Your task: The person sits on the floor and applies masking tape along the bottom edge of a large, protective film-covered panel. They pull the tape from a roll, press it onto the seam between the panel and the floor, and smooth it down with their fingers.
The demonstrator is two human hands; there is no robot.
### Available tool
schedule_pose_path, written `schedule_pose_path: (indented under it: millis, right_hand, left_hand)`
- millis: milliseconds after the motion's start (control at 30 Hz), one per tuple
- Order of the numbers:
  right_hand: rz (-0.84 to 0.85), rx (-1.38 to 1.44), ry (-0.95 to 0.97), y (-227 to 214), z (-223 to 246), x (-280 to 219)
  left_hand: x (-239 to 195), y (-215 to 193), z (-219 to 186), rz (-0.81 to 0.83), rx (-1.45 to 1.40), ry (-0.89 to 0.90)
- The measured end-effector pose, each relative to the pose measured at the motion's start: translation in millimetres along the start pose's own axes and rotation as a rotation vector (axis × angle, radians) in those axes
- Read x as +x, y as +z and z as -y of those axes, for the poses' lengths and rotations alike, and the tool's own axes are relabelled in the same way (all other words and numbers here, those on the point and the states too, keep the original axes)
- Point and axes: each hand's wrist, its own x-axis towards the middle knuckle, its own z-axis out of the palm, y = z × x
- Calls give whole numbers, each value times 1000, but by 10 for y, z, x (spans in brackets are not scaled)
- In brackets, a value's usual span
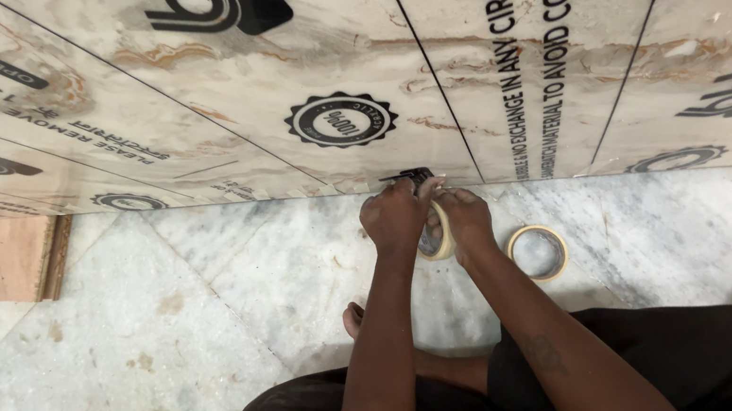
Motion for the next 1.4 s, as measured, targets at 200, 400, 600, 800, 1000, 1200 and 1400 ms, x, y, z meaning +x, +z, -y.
schedule_pose_path:
  millis: [200, 400, 600, 800, 1000, 1200, 1400]
  right_hand:
    - [-73, -206, 5, -63, -42, -497]
    - [-25, -74, 168, -202, -426, 109]
    - [35, -129, 445, -216, -426, 698]
    - [135, -186, 468, -212, -472, 1008]
    - [121, -207, 355, -251, -388, 972]
    - [244, -82, 224, -306, -333, 775]
    - [368, 166, 238, -446, -336, 761]
  left_hand:
    - [-20, 25, -44, 4, -80, -93]
    - [-14, 24, 27, -95, -44, -17]
    - [10, 88, 108, -154, -71, 58]
    - [32, 98, 159, -145, -67, 93]
    - [-67, 35, -109, 232, -429, -586]
    - [-167, 217, -84, 403, -1510, -1114]
    - [-235, 498, 6, 330, -1854, -1159]
